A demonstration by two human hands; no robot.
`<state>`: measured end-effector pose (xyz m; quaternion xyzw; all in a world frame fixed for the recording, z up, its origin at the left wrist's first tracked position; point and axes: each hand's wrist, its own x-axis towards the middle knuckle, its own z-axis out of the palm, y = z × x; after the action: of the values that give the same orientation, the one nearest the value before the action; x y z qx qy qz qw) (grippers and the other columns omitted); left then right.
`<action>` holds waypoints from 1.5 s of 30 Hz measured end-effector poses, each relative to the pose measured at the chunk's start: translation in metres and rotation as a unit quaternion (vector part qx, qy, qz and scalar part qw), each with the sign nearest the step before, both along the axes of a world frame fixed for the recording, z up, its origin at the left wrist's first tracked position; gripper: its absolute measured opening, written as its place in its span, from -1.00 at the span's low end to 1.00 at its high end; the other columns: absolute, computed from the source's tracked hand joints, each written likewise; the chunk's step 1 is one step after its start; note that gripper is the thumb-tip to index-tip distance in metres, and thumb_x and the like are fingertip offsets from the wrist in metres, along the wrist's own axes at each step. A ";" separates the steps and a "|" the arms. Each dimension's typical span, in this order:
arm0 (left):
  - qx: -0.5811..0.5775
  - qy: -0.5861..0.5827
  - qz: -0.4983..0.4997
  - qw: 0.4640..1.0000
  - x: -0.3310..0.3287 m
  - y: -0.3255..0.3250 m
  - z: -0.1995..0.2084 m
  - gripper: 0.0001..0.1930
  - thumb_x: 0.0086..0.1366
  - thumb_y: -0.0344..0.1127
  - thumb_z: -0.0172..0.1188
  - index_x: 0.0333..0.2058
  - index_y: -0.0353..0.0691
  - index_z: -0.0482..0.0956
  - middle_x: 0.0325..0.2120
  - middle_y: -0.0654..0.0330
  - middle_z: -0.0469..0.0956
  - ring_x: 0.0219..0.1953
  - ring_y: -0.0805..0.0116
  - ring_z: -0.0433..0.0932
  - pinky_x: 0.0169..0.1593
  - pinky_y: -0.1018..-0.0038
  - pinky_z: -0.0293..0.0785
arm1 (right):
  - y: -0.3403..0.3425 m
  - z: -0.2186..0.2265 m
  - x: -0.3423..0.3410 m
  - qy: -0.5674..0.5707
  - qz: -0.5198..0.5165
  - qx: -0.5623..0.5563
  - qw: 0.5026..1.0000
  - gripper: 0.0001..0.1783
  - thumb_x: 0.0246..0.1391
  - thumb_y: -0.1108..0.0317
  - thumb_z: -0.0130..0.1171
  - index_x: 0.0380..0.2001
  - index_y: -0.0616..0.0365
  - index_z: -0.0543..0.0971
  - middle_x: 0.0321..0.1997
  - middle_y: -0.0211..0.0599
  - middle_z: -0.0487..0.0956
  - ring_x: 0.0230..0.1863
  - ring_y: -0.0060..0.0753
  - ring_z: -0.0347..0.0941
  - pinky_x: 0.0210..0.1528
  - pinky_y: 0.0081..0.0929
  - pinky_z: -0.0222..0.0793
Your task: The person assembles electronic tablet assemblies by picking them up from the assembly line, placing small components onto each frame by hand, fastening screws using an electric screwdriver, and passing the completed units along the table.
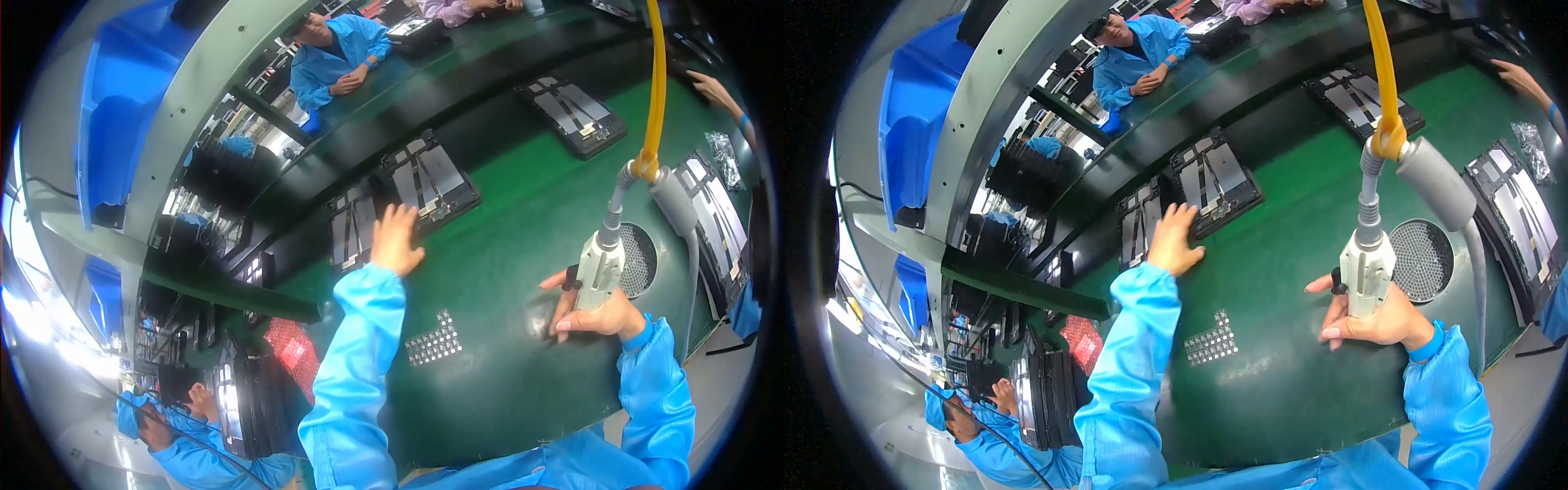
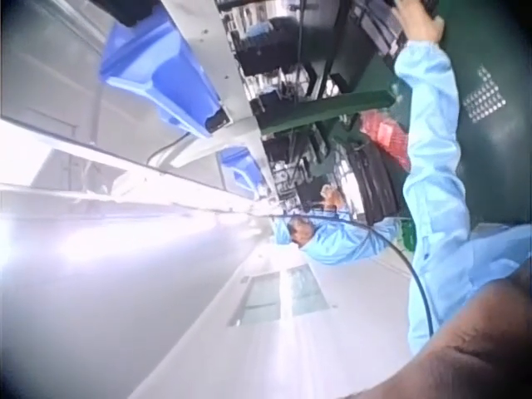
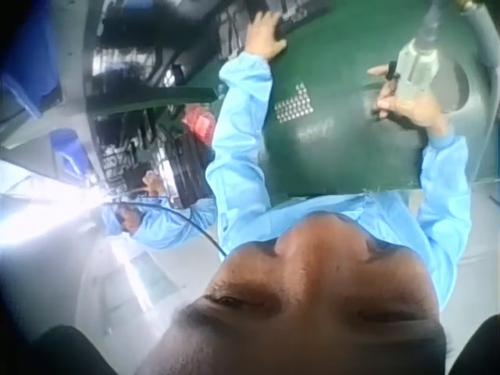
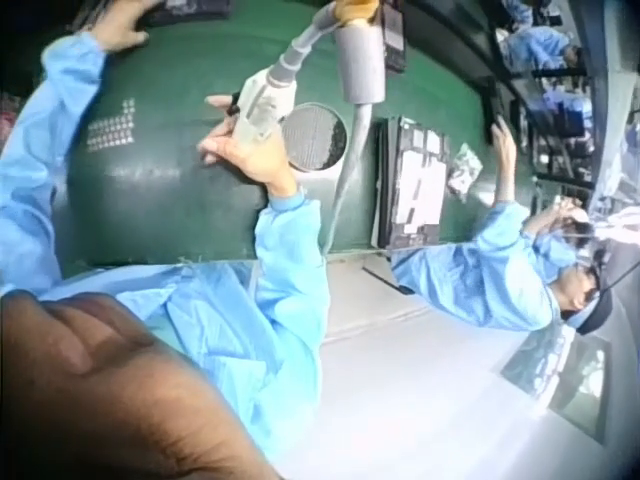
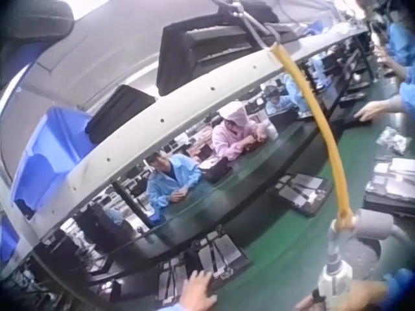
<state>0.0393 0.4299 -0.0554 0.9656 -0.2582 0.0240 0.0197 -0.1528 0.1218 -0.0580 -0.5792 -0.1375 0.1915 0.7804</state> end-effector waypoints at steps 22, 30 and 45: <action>-0.199 -0.195 -0.121 0.953 -0.191 -0.082 0.006 -0.47 -0.35 -0.47 0.15 -0.21 -0.34 0.52 -0.19 0.00 0.52 -0.07 0.01 0.48 0.01 0.17 0.35 | -0.038 0.021 -0.017 -0.113 -0.257 -0.066 0.958 -0.43 -0.21 0.51 0.28 -0.05 0.33 0.35 -0.74 -0.51 0.34 -0.72 -0.66 0.27 -0.69 -0.70 0.18; -0.253 0.007 -0.105 0.962 -0.250 -0.057 -0.006 -0.49 -0.09 -0.21 0.35 -0.14 -0.29 0.47 -0.01 -0.01 0.39 0.07 0.00 0.32 0.04 0.17 0.28 | -0.029 0.013 -0.006 -0.185 -0.251 -0.054 0.949 -0.39 -0.14 0.42 0.23 -0.01 0.44 0.27 -0.78 -0.49 0.24 -0.78 -0.64 0.20 -0.75 -0.67 0.11; -0.291 0.340 0.136 0.884 -0.129 0.012 -0.001 -0.63 -0.29 -0.55 0.45 -0.44 -0.35 0.48 -0.60 0.18 0.51 -0.55 0.48 0.47 -0.49 0.54 0.46 | -0.024 0.015 -0.018 -0.085 -0.198 -0.043 0.976 -0.56 -0.25 0.43 0.36 -0.19 0.14 0.52 -0.45 -0.53 0.46 -0.41 -0.72 0.32 -0.34 -0.61 0.30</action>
<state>-0.0900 0.4421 -0.0564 0.8909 -0.0836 -0.2294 0.3829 -0.1711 0.0977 -0.0429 -0.6420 -0.0774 -0.0106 0.7627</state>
